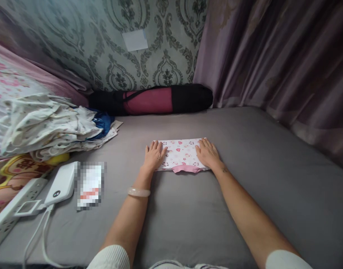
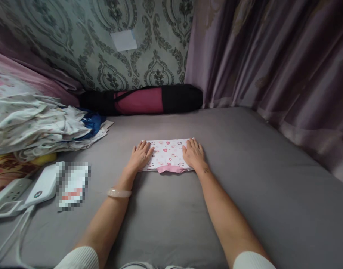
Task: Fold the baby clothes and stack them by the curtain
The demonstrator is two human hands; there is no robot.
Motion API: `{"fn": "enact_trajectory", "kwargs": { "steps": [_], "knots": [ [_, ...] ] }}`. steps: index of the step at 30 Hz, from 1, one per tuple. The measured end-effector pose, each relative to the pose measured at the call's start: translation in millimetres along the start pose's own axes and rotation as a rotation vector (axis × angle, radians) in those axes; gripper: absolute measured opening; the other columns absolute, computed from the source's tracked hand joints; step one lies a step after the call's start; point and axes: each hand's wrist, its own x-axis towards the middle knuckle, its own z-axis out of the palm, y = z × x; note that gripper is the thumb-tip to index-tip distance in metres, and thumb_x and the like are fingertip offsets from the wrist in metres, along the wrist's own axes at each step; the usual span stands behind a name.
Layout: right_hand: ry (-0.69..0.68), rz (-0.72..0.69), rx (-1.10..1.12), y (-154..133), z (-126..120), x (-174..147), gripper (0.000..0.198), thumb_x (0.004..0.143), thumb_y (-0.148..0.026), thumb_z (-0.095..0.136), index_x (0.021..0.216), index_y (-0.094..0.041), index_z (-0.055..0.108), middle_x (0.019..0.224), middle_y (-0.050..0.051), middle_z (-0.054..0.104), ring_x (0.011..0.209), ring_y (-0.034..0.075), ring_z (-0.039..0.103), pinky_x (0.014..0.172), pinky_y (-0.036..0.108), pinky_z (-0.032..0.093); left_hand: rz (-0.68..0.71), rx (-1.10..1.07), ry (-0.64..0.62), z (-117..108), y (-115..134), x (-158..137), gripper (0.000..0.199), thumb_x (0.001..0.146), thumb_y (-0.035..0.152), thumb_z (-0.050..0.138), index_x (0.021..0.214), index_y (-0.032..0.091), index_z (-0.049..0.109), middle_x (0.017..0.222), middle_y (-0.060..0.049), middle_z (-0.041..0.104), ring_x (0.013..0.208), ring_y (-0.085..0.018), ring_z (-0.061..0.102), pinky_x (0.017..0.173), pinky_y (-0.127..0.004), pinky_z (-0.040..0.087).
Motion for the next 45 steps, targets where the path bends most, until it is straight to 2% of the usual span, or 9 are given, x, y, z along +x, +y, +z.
{"fn": "enact_trajectory", "kwargs": {
  "steps": [11,18,24,31,35,39,45],
  "knots": [
    [0.01,-0.006,-0.016,0,1,0,0.055,0.098,-0.033,0.024,0.141,-0.004,0.042,0.15,0.017,0.038,0.141,0.028,0.028,0.114,0.046,0.021,0.0,0.011,0.015,-2,-1,-2,0.055,0.098,0.048,0.021,0.14,0.019,0.042,0.153,-0.012,0.035,0.144,-0.027,0.025,0.116,-0.053,0.019],
    [0.063,-0.07,-0.005,-16,-3,-4,0.054,0.098,-0.033,0.024,0.14,-0.005,0.044,0.148,0.017,0.041,0.139,0.027,0.032,0.115,0.044,0.018,0.006,0.039,0.108,-5,17,-3,0.058,0.098,0.05,0.021,0.139,0.017,0.045,0.15,-0.012,0.04,0.144,-0.027,0.025,0.118,-0.049,0.016],
    [0.045,-0.076,-0.009,-21,2,-5,0.053,0.097,-0.031,0.026,0.139,-0.005,0.045,0.149,0.015,0.041,0.138,0.026,0.032,0.116,0.044,0.016,0.029,0.018,0.02,0,22,-4,0.056,0.097,0.048,0.026,0.141,0.015,0.04,0.152,-0.015,0.037,0.143,-0.027,0.028,0.116,-0.048,0.022],
    [0.046,-0.069,-0.003,-21,2,-5,0.053,0.097,-0.031,0.026,0.138,-0.006,0.046,0.149,0.015,0.041,0.138,0.026,0.032,0.115,0.045,0.017,0.035,0.018,0.038,-1,20,-5,0.055,0.097,0.047,0.027,0.138,0.014,0.043,0.15,-0.017,0.038,0.142,-0.028,0.03,0.115,-0.049,0.022],
    [0.027,-0.069,0.01,-27,0,-5,0.052,0.097,-0.031,0.026,0.14,-0.007,0.045,0.149,0.015,0.04,0.139,0.027,0.032,0.115,0.046,0.018,0.047,0.052,0.093,-1,27,-7,0.056,0.097,0.046,0.027,0.137,0.011,0.045,0.149,-0.018,0.039,0.141,-0.03,0.03,0.116,-0.05,0.021],
    [0.054,-0.096,0.028,-39,-2,-8,0.052,0.098,-0.031,0.027,0.14,-0.006,0.044,0.149,0.015,0.04,0.139,0.027,0.031,0.115,0.045,0.018,0.08,0.052,0.156,5,40,-9,0.061,0.097,0.049,0.024,0.137,0.009,0.046,0.148,-0.019,0.041,0.141,-0.03,0.031,0.118,-0.049,0.017],
    [0.072,-0.1,0.025,-48,4,-12,0.05,0.097,-0.03,0.03,0.139,-0.007,0.047,0.148,0.015,0.041,0.139,0.027,0.032,0.115,0.044,0.017,0.101,0.042,0.119,19,49,-9,0.061,0.097,0.049,0.026,0.14,0.009,0.044,0.149,-0.019,0.04,0.14,-0.033,0.032,0.114,-0.052,0.024]
  ]
}}
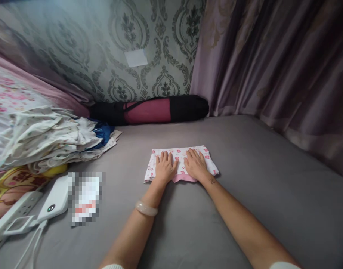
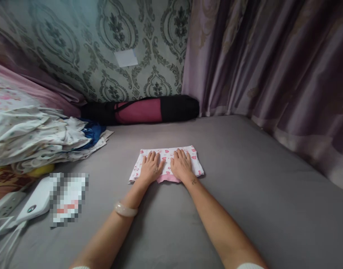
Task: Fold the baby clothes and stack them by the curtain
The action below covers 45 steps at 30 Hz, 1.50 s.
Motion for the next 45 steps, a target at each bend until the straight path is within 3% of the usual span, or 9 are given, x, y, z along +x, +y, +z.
{"fn": "enact_trajectory", "kwargs": {
  "steps": [10,17,21,26,33,39,45],
  "knots": [
    [0.0,0.04,0.027,-6,-5,-1,0.05,0.097,-0.03,0.03,0.138,-0.008,0.047,0.148,0.016,0.042,0.138,0.028,0.033,0.114,0.046,0.019,0.022,0.03,0.034,0,0,-2,0.057,0.097,0.045,0.028,0.136,0.009,0.048,0.145,-0.021,0.044,0.137,-0.034,0.037,0.112,-0.054,0.028],
    [-0.033,0.033,0.135,-36,-8,7,0.049,0.097,-0.032,0.033,0.139,-0.01,0.046,0.147,0.018,0.041,0.138,0.029,0.032,0.112,0.05,0.02,0.047,-0.09,0.227,6,-16,2,0.037,0.092,0.019,0.035,0.119,0.005,0.056,0.123,-0.021,0.062,0.117,-0.029,0.057,0.099,-0.043,0.043],
    [0.017,0.052,0.142,-53,-3,7,0.05,0.097,-0.036,0.033,0.137,-0.01,0.048,0.147,0.018,0.042,0.137,0.029,0.033,0.113,0.049,0.018,0.072,-0.169,0.318,13,-32,6,0.033,0.089,0.02,0.038,0.113,0.006,0.058,0.106,-0.02,0.068,0.101,-0.028,0.064,0.09,-0.04,0.049],
    [0.057,0.052,0.11,-56,4,3,0.052,0.096,-0.039,0.034,0.137,-0.009,0.048,0.147,0.017,0.042,0.137,0.029,0.031,0.113,0.048,0.017,0.085,-0.261,0.379,23,-44,7,0.031,0.089,0.024,0.04,0.108,0.009,0.059,0.099,-0.018,0.069,0.096,-0.028,0.065,0.087,-0.04,0.05],
    [0.001,0.06,0.113,-58,1,6,0.052,0.096,-0.037,0.033,0.138,-0.009,0.047,0.148,0.019,0.04,0.138,0.03,0.03,0.113,0.049,0.016,-0.105,-0.471,0.346,10,-44,6,0.03,0.087,0.021,0.041,0.11,0.014,0.059,0.102,-0.014,0.069,0.094,-0.024,0.065,0.086,-0.036,0.05],
    [-0.066,0.055,0.145,-83,1,20,0.052,0.097,-0.037,0.031,0.141,-0.012,0.043,0.149,0.019,0.037,0.138,0.033,0.03,0.11,0.052,0.02,-0.248,-0.622,0.336,-5,-51,8,0.027,0.088,0.016,0.041,0.106,0.016,0.061,0.105,-0.013,0.07,0.098,-0.021,0.065,0.087,-0.033,0.049],
    [-0.044,0.033,0.091,-97,15,24,0.051,0.099,-0.038,0.027,0.14,-0.014,0.045,0.15,0.017,0.037,0.14,0.03,0.027,0.112,0.05,0.014,-0.329,-0.681,0.344,-10,-57,9,0.026,0.089,0.018,0.042,0.105,0.016,0.062,0.106,-0.013,0.07,0.1,-0.022,0.065,0.09,-0.032,0.048]
  ]
}}
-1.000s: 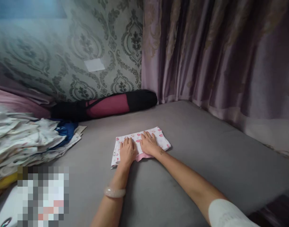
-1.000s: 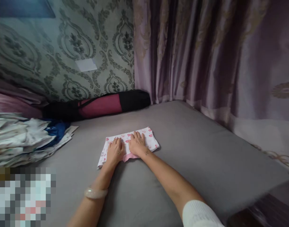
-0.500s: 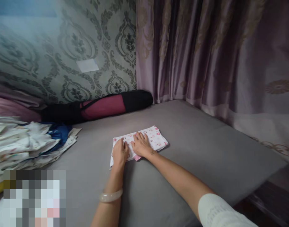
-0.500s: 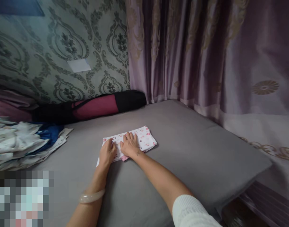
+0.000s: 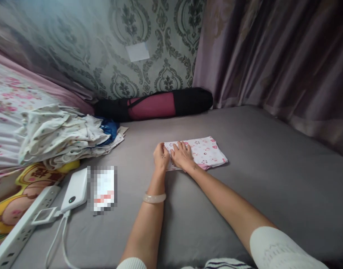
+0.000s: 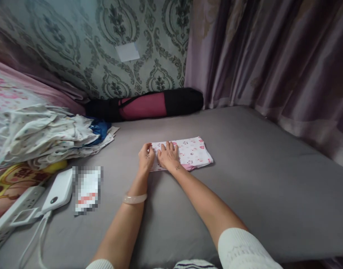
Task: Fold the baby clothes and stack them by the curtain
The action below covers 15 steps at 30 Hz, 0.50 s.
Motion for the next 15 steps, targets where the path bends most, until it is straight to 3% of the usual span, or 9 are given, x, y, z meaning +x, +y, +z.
{"fn": "enact_trajectory", "kwargs": {
  "steps": [15],
  "knots": [
    [-0.033,-0.006,0.02,-11,-4,2,0.052,0.097,-0.036,0.028,0.139,-0.011,0.046,0.15,0.018,0.036,0.139,0.032,0.026,0.111,0.051,0.016,-0.105,-0.047,0.018,-12,-8,8,0.028,0.088,0.019,0.043,0.106,0.015,0.064,0.104,-0.012,0.071,0.097,-0.021,0.066,0.088,-0.032,0.049]
  ]
}}
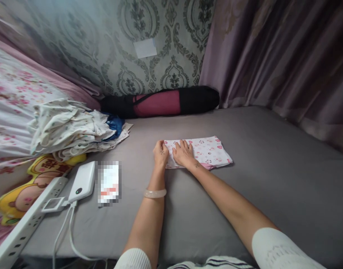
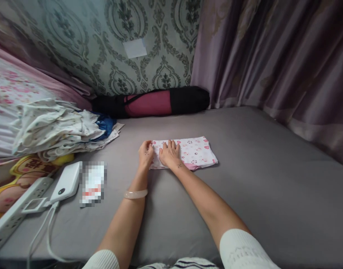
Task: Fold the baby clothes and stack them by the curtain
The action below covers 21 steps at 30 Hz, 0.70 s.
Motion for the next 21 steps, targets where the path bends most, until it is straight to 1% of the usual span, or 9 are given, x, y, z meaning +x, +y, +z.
{"fn": "enact_trajectory", "kwargs": {
  "steps": [4,7,11,14,21],
  "knots": [
    [-0.018,-0.035,0.018,-9,4,2,0.053,0.098,-0.036,0.026,0.14,-0.01,0.045,0.151,0.018,0.034,0.14,0.032,0.026,0.111,0.052,0.015,-0.009,-0.015,0.023,-2,-7,5,0.026,0.087,0.02,0.046,0.104,0.016,0.065,0.104,-0.011,0.072,0.097,-0.021,0.066,0.089,-0.032,0.049],
    [-0.004,-0.05,0.012,-12,8,1,0.055,0.097,-0.037,0.026,0.141,-0.01,0.043,0.152,0.018,0.034,0.14,0.032,0.025,0.112,0.052,0.014,-0.019,-0.03,0.046,-4,-15,11,0.027,0.087,0.021,0.046,0.105,0.016,0.065,0.105,-0.011,0.071,0.098,-0.02,0.066,0.089,-0.032,0.049],
    [-0.007,-0.049,0.007,-12,9,1,0.055,0.096,-0.037,0.027,0.141,-0.009,0.044,0.151,0.018,0.035,0.14,0.033,0.026,0.111,0.053,0.014,-0.047,-0.058,0.079,-5,-23,17,0.028,0.085,0.02,0.045,0.104,0.015,0.065,0.103,-0.012,0.071,0.097,-0.021,0.066,0.09,-0.033,0.05],
    [-0.022,-0.05,0.013,-18,8,3,0.054,0.096,-0.034,0.028,0.14,-0.008,0.045,0.151,0.019,0.035,0.14,0.032,0.025,0.112,0.053,0.015,-0.065,-0.08,0.095,-7,-26,20,0.028,0.085,0.019,0.045,0.103,0.014,0.065,0.101,-0.012,0.071,0.096,-0.02,0.066,0.089,-0.033,0.05],
    [-0.019,-0.169,0.045,-42,14,10,0.056,0.098,-0.033,0.024,0.145,-0.005,0.037,0.152,0.016,0.035,0.141,0.028,0.026,0.114,0.048,0.012,-0.083,-0.11,0.132,-13,-29,23,0.029,0.085,0.019,0.043,0.103,0.012,0.065,0.103,-0.014,0.071,0.097,-0.02,0.066,0.09,-0.033,0.05]
  ]
}}
